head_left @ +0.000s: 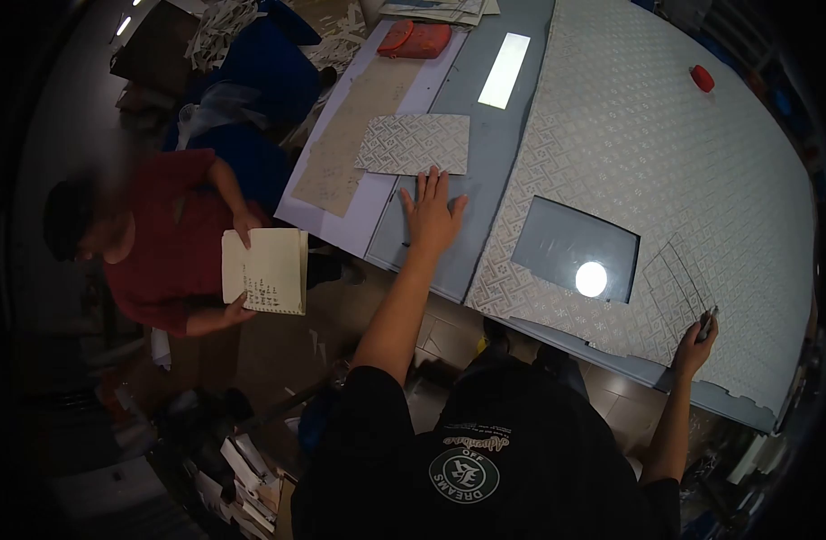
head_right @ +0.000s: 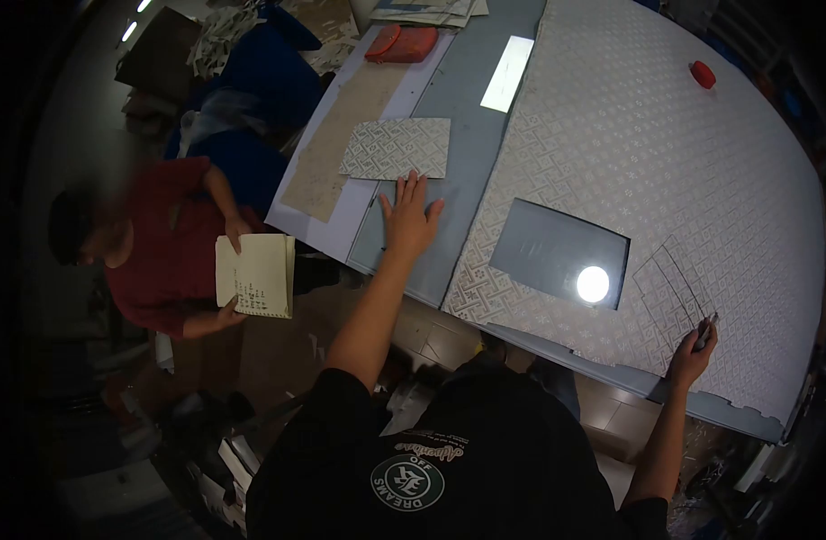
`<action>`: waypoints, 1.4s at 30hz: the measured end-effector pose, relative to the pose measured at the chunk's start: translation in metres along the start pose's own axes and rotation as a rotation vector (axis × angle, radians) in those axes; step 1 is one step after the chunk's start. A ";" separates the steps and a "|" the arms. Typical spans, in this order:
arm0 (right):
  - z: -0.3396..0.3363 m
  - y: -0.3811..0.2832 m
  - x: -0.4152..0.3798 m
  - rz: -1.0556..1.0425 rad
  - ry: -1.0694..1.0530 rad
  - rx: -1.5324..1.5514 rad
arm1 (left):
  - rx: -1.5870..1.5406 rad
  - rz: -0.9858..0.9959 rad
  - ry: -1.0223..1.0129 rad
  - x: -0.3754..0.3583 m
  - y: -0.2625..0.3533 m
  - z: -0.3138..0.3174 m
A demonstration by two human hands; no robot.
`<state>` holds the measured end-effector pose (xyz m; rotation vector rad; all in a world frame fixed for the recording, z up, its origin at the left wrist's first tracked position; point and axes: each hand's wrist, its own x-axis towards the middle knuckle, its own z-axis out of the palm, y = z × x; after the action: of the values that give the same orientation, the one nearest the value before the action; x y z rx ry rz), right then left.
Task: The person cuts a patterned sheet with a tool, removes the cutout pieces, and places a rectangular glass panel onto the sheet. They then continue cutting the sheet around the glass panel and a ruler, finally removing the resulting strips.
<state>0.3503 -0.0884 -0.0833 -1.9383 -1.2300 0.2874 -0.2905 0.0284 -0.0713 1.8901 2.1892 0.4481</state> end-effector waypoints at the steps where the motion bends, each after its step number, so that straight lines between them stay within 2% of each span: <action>1: 0.001 0.002 -0.001 -0.005 -0.005 0.005 | -0.040 0.020 0.040 0.000 -0.004 0.001; 5: 0.003 0.004 0.002 0.002 0.014 0.042 | -0.063 0.022 0.069 -0.038 0.039 0.013; 7: 0.000 0.004 -0.001 0.009 0.010 0.013 | -0.280 0.155 -0.022 -0.060 0.071 0.021; 10: 0.000 0.004 0.002 0.006 -0.014 0.038 | -0.269 0.191 -0.076 -0.080 0.113 0.030; 11: 0.001 0.003 0.001 0.009 -0.008 0.046 | -0.138 0.194 -0.078 -0.083 0.118 0.029; 29: 0.003 -0.020 -0.006 0.020 0.020 0.023 | -0.081 0.180 -0.005 -0.084 0.125 0.027; 35: 0.006 0.008 0.000 -0.034 0.052 0.071 | -0.064 0.164 0.013 -0.086 0.125 0.030; 42: 0.001 -0.017 -0.004 -0.036 0.012 0.093 | -0.006 0.116 0.029 -0.086 0.128 0.036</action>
<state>0.3369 -0.0874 -0.0725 -1.8338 -1.2218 0.3088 -0.1469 -0.0371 -0.0614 2.0275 2.1009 0.5041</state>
